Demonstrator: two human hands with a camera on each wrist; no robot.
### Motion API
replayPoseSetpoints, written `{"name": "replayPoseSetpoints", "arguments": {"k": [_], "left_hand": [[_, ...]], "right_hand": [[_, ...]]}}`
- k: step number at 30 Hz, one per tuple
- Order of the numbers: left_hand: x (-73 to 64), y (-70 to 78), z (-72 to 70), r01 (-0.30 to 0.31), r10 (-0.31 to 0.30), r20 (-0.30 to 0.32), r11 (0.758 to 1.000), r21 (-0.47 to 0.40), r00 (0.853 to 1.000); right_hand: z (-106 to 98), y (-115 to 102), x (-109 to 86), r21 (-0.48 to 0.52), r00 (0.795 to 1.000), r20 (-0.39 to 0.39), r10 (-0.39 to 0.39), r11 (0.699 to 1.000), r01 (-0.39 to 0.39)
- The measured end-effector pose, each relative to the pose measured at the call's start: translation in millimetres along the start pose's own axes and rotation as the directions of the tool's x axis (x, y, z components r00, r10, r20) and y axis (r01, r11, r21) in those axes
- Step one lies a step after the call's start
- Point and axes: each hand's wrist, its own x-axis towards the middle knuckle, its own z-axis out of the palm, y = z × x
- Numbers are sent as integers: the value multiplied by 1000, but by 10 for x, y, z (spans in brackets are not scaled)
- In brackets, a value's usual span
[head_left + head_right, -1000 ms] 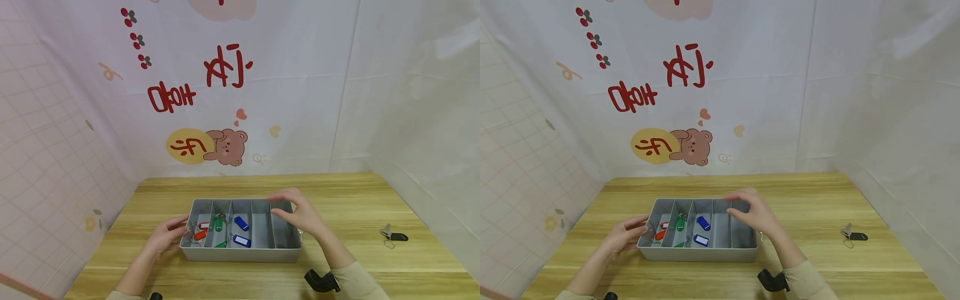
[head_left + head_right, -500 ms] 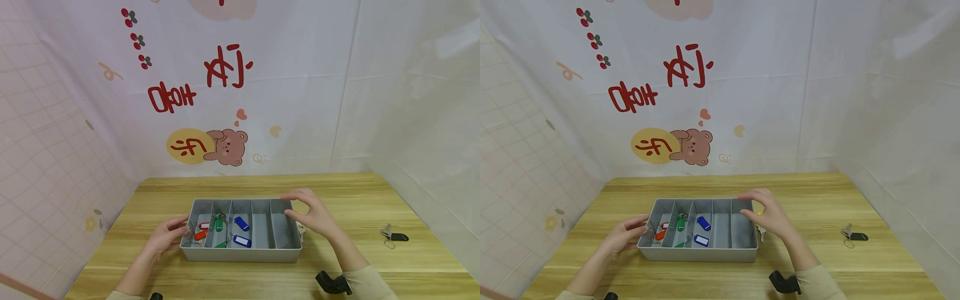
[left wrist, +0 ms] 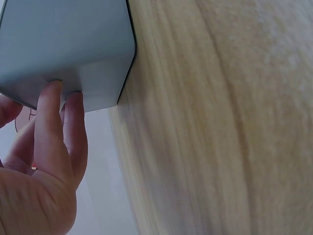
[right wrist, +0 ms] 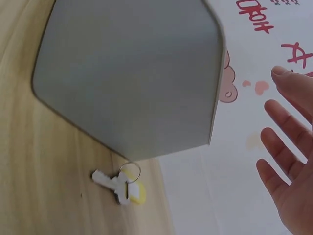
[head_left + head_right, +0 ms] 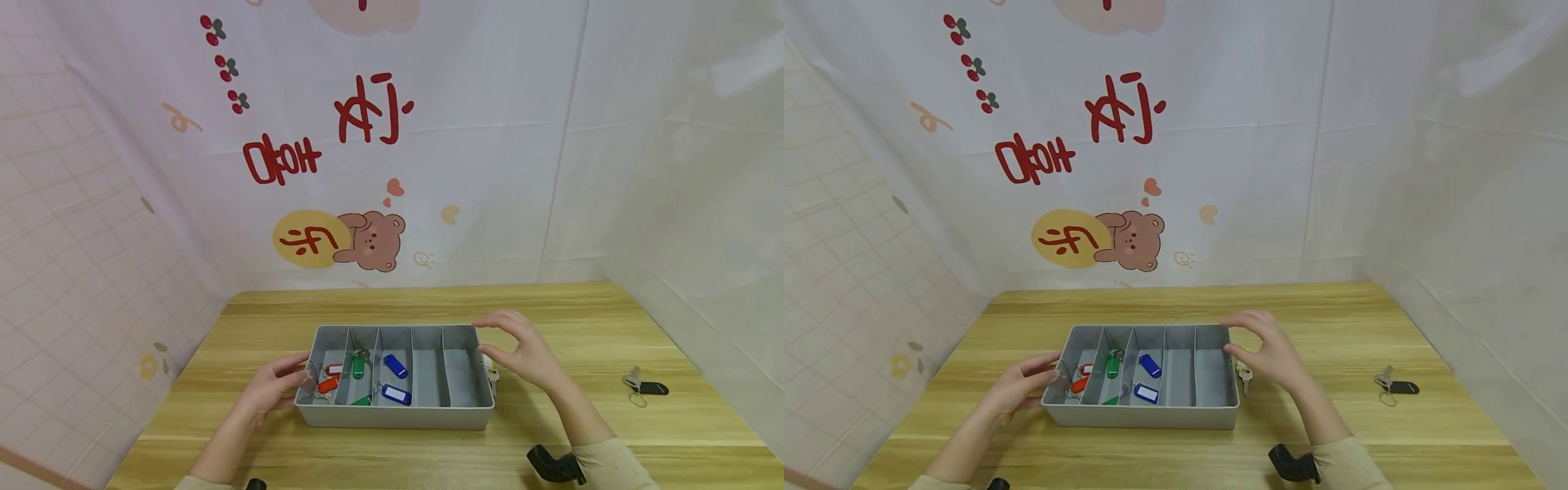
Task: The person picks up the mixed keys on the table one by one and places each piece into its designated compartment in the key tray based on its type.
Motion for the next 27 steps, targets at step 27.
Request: {"name": "replayPoseSetpoints", "arguments": {"k": [27], "left_hand": [[-2, -9, 5, -3, 3, -7, 1000, 10, 1000]], "right_hand": [[-91, 643, -323, -116, 995, 23, 100, 988, -97]]}}
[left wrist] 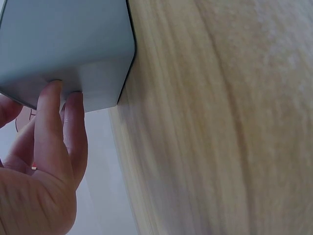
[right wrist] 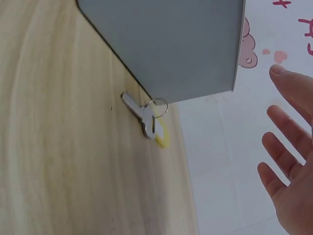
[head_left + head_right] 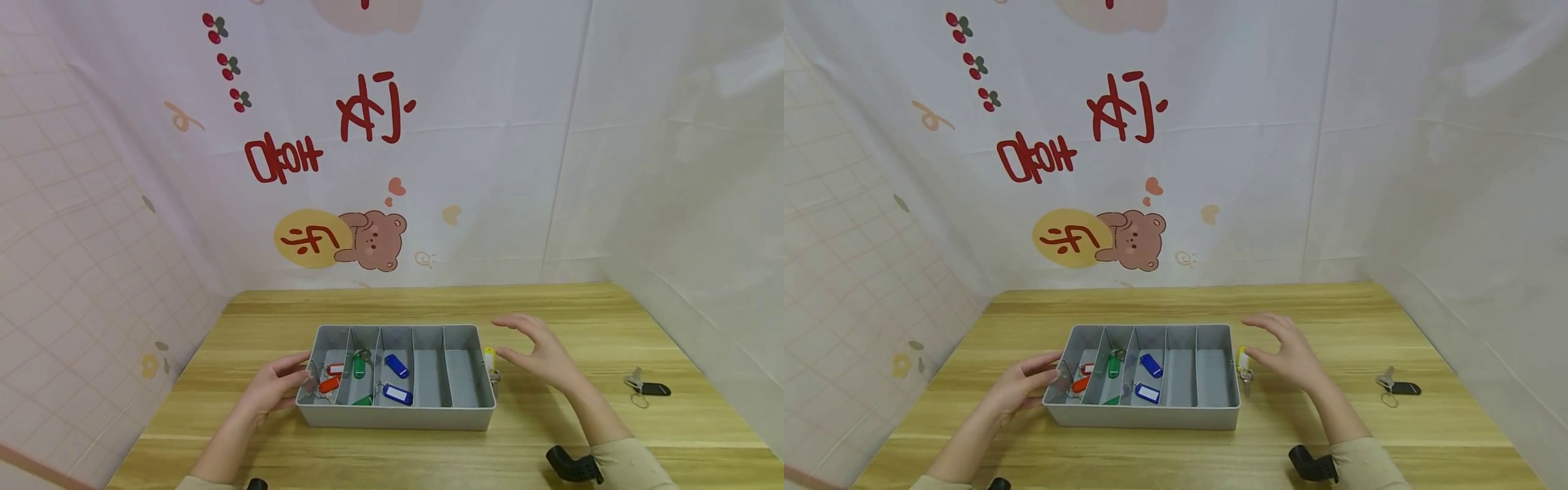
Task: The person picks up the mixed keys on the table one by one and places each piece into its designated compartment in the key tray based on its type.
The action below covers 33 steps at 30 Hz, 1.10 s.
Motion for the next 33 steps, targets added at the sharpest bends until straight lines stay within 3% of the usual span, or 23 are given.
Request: {"name": "replayPoseSetpoints", "arguments": {"k": [6, 16, 33], "left_hand": [[-7, 11, 10, 5, -5, -13, 1000, -2, 1000], [15, 2, 8, 3, -2, -26, 1000, 14, 1000], [-5, 5, 9, -1, 1, -9, 1000, 10, 1000]], "right_hand": [[-7, 65, -37, -41, 999, 32, 38, 998, -37], [47, 193, -93, -87, 997, 76, -18, 996, 25], [170, 243, -141, -30, 984, 175, -36, 999, 42]]}}
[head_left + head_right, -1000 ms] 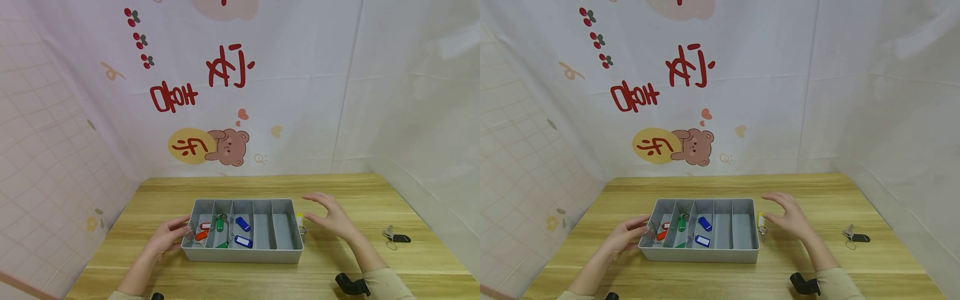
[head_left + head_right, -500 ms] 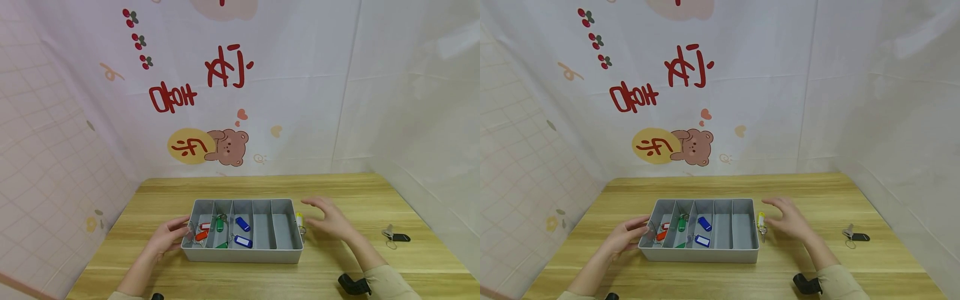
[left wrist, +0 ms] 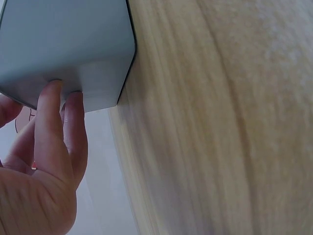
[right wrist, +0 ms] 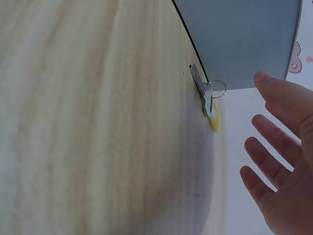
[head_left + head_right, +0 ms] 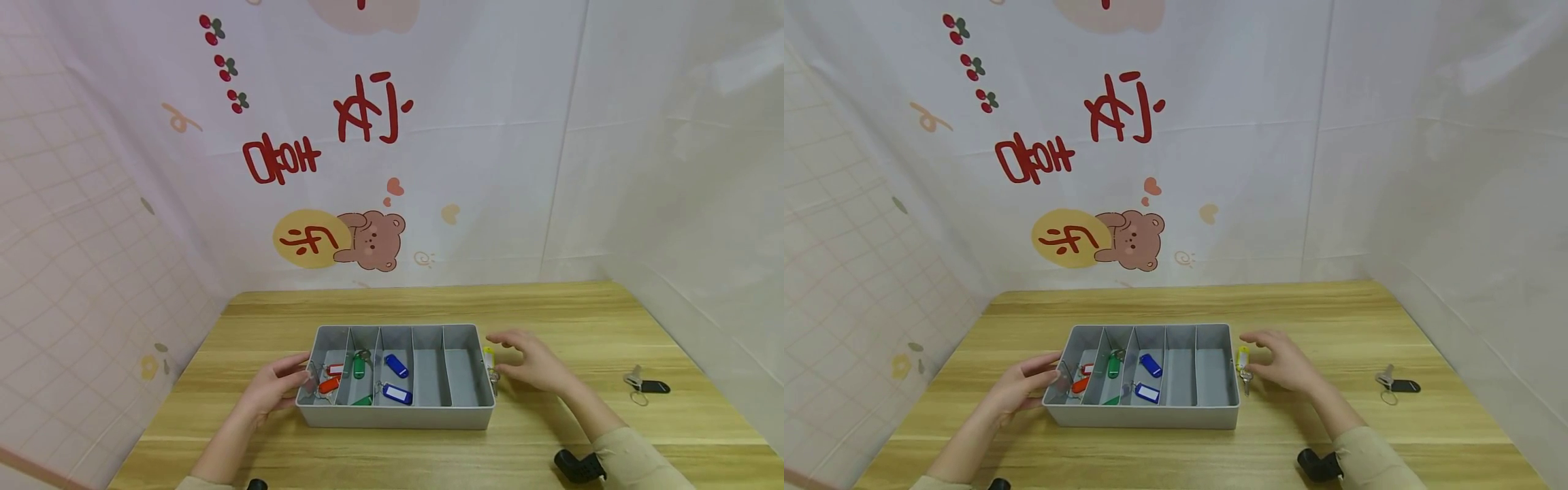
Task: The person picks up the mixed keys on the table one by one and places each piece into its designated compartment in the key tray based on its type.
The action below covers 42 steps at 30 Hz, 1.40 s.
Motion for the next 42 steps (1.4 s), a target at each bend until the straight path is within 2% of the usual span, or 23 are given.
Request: {"name": "replayPoseSetpoints", "arguments": {"k": [9, 17, 24, 32, 42], "left_hand": [[-4, 6, -1, 4, -3, 7, 1000, -12, 1000], [14, 9, -8, 11, -11, 1, 1000, -8, 1000], [29, 20, -31, 5, -4, 14, 1000, -5, 1000], [25, 40, -38, 15, -15, 18, 1000, -16, 1000], [26, 36, -32, 8, -7, 14, 1000, -16, 1000]], "right_hand": [[16, 15, -6, 53, 998, 52, 35, 998, -38], [69, 48, -18, 131, 978, 125, 165, 975, -181], [103, 66, -17, 203, 966, 155, 206, 951, -235], [131, 53, -6, 206, 955, 165, 246, 938, -278], [189, 67, 8, 160, 954, 154, 258, 946, -282]]}}
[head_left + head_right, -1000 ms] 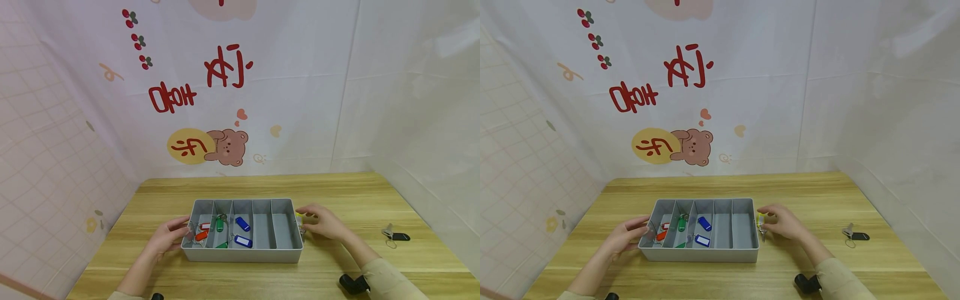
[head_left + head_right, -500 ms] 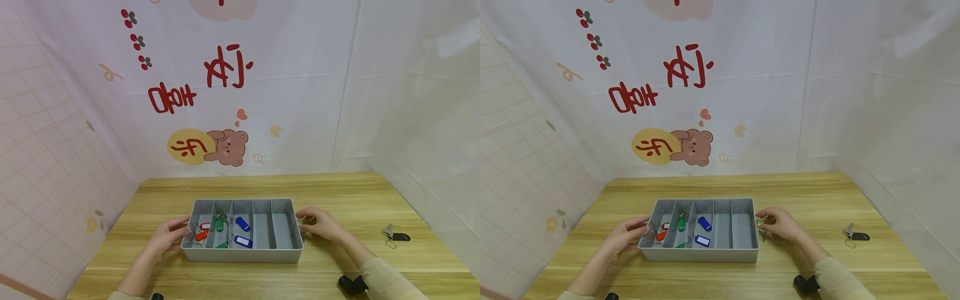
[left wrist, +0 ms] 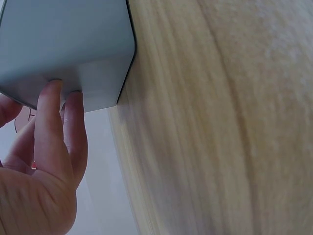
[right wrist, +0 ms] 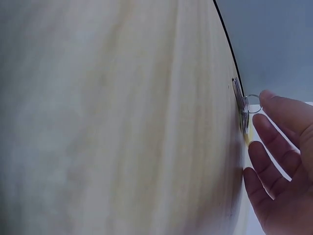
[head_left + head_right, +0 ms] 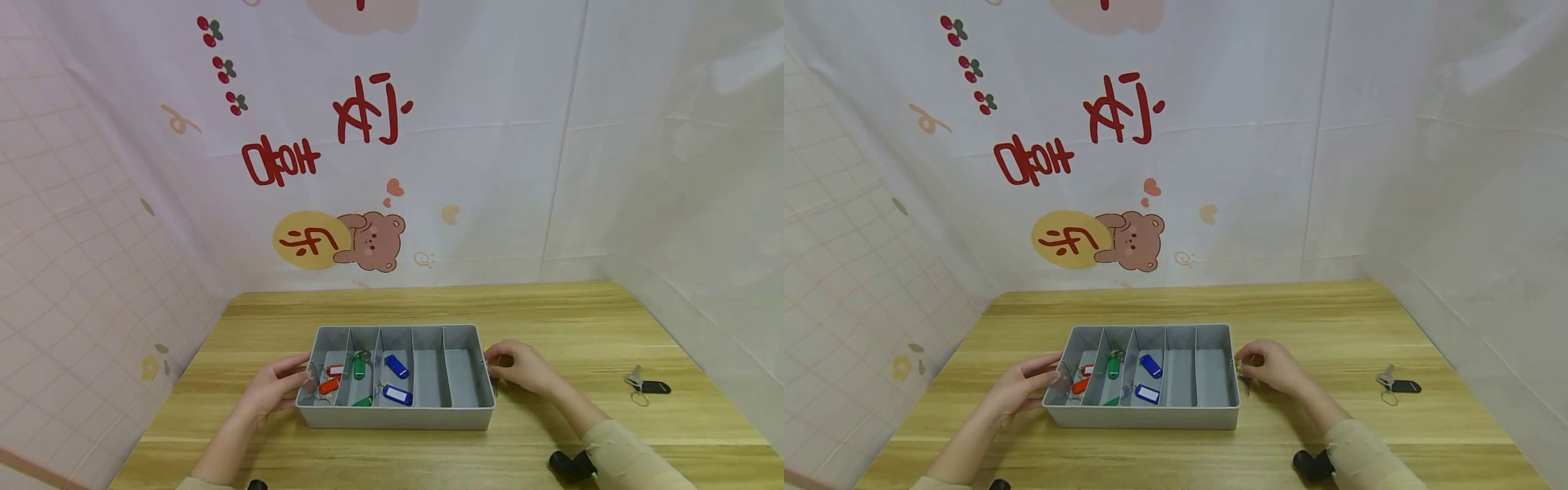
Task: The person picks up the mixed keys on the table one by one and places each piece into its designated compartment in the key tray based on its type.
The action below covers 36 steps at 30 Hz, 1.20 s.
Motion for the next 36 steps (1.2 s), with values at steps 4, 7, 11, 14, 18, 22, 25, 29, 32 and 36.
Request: {"name": "replayPoseSetpoints", "arguments": {"k": [4, 7, 11, 14, 18, 22, 25, 29, 32, 36], "left_hand": [[0, -4, 1, -2, 2, 2, 1000, 0, 1000], [-6, -6, 5, 0, 0, 4, 1000, -2, 1000], [3, -14, 1, -2, 2, 10, 1000, 3, 1000], [10, -20, -5, -4, 4, 5, 1000, 11, 1000], [1, -13, -1, 5, -4, -10, 1000, 16, 1000], [-11, 1, 3, 10, -10, -14, 1000, 14, 1000], [-12, 0, -3, -1, 1, -7, 1000, 15, 1000], [-1, -11, -13, -6, 6, -5, 1000, 15, 1000], [4, -6, -14, -2, 2, -1, 1000, 14, 1000], [6, -4, -12, -1, 1, -4, 1000, 17, 1000]], "right_hand": [[8, -9, 23, 0, 1000, 14, 11, 1000, -11], [16, -7, 42, -16, 1000, 16, 21, 1000, -21], [21, -3, 58, -74, 1000, 7, 28, 997, -27], [21, -4, 62, -101, 1000, 3, 25, 995, -25], [4, -12, 54, -94, 1000, -4, 25, 995, -25], [-20, -24, 30, -77, 998, -20, 56, 995, -57], [-40, -39, 6, -70, 995, -36, 94, 993, -96], [-76, -53, -22, -65, 989, -59, 136, 988, -140], [-104, -56, -40, -65, 985, -80, 152, 985, -158], [-144, -68, -62, -51, 982, -101, 163, 984, -168]]}}
